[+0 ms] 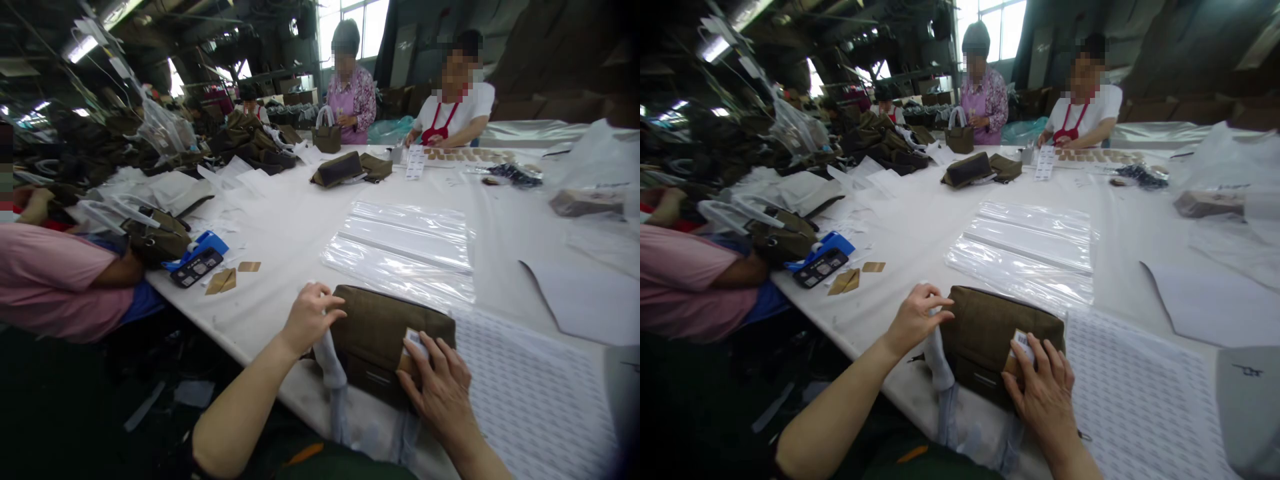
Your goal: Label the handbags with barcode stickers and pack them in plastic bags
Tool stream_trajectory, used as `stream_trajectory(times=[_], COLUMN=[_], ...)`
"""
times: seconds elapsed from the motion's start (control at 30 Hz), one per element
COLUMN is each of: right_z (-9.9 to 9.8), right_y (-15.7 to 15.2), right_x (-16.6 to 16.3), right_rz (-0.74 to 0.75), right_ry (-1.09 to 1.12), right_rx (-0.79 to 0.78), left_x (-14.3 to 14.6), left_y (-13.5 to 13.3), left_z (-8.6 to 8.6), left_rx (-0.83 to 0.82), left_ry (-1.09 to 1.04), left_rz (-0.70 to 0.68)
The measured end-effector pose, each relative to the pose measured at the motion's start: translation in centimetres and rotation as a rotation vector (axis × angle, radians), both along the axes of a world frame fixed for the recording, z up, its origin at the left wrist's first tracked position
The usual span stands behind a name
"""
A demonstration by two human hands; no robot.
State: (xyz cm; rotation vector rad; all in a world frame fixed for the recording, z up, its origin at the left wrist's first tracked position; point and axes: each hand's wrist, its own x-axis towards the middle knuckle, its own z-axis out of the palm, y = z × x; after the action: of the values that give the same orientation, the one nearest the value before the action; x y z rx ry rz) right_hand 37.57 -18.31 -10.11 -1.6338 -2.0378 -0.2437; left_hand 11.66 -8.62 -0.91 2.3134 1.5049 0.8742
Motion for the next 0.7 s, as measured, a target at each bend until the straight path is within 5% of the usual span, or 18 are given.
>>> stream_trajectory(times=[0.1, 0.2, 0.43, 0.53, 0.7], right_z=[0.1, 0.1, -0.3, -0.3, 0.0], right_y=[0.0, 0.1, 0.1, 0.2, 0.3], right_x=[0.1, 0.3, 0.1, -0.1, 0.0], right_rz=[0.018, 0.041, -0.005, -0.024, -0.005], right_ry=[-0.013, -0.022, 0.006, 0.015, 0.002], right_rx=[-0.010, -0.002, 0.019, 0.008, 0.011], left_x=[2.4, 2.8, -1.6, -1.2, 0.7], left_y=[1.2, 3.7, 5.2, 3.5, 2.8], left_z=[-2.2, -2.8, 1.0, 0.5, -1.2], left_rx=[-0.067, -0.084, 0.247, 0.222, 0.091], left_ry=[0.159, 0.193, 0.095, 0.058, 0.321], left_rz=[-0.120, -0.038, 0.421, 0.280, -0.130])
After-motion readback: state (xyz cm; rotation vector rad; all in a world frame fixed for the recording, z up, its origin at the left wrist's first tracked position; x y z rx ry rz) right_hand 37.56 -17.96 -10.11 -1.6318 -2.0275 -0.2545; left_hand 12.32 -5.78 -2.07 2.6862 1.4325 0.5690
